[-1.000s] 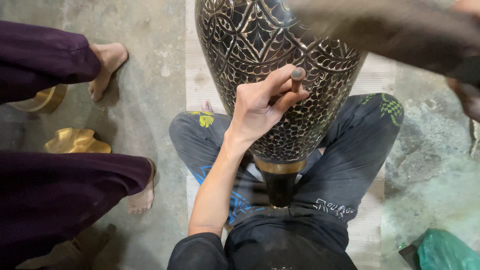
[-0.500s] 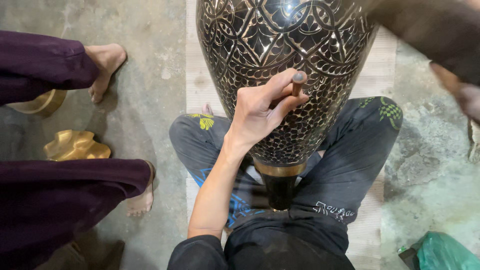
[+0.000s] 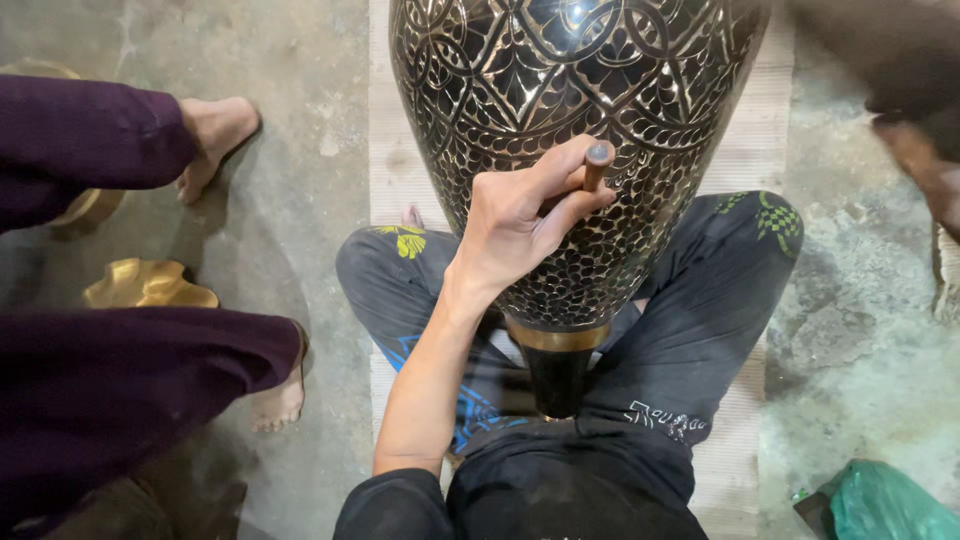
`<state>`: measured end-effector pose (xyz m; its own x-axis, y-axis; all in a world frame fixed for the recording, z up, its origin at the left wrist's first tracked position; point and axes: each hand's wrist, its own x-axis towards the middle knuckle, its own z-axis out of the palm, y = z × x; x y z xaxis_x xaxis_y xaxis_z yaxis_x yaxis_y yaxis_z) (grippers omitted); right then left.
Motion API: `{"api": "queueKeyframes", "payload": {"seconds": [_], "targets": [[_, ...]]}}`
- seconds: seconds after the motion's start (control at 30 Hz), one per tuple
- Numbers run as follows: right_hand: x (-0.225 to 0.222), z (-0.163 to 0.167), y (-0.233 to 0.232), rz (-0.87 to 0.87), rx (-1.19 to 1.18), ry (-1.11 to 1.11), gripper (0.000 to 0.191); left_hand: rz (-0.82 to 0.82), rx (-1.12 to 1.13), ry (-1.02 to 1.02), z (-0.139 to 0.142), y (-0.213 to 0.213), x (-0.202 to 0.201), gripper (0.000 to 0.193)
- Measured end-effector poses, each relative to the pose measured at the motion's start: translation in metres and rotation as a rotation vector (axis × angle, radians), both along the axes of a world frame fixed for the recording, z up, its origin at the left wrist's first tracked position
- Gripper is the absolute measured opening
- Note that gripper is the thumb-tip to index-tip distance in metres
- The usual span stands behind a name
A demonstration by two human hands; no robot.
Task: The person sits on the floor with a large patterned brass vase held between their legs. They hold a small punch against the vase surface and strike it with a wooden mallet, working the decorative pattern across the vase body.
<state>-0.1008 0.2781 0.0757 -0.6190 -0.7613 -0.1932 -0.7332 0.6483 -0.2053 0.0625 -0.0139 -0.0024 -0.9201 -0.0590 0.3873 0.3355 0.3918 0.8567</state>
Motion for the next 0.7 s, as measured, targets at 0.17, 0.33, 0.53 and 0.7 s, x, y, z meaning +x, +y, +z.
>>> {"api": "queueKeyframes", "payload": {"seconds": [0.17,0.33,0.53,0.7], "targets": [[-0.002,-0.015,0.004,-0.199,-0.097,-0.161,0.034,-0.016,-0.050,0.032,0.001,-0.002,-0.002,0.044],[0.006,-0.019,0.013,0.001,-0.199,0.009,0.046,0.004,-0.016,-0.006,0.004,-0.001,-0.001,0.037],[0.015,-0.023,0.019,-0.140,-0.209,-0.080,0.049,-0.025,-0.025,0.020,0.008,-0.002,0.000,0.042],[0.021,-0.030,0.032,-0.018,-0.140,0.058,0.050,0.017,-0.120,-0.109,0.006,-0.003,-0.003,0.032]]}}
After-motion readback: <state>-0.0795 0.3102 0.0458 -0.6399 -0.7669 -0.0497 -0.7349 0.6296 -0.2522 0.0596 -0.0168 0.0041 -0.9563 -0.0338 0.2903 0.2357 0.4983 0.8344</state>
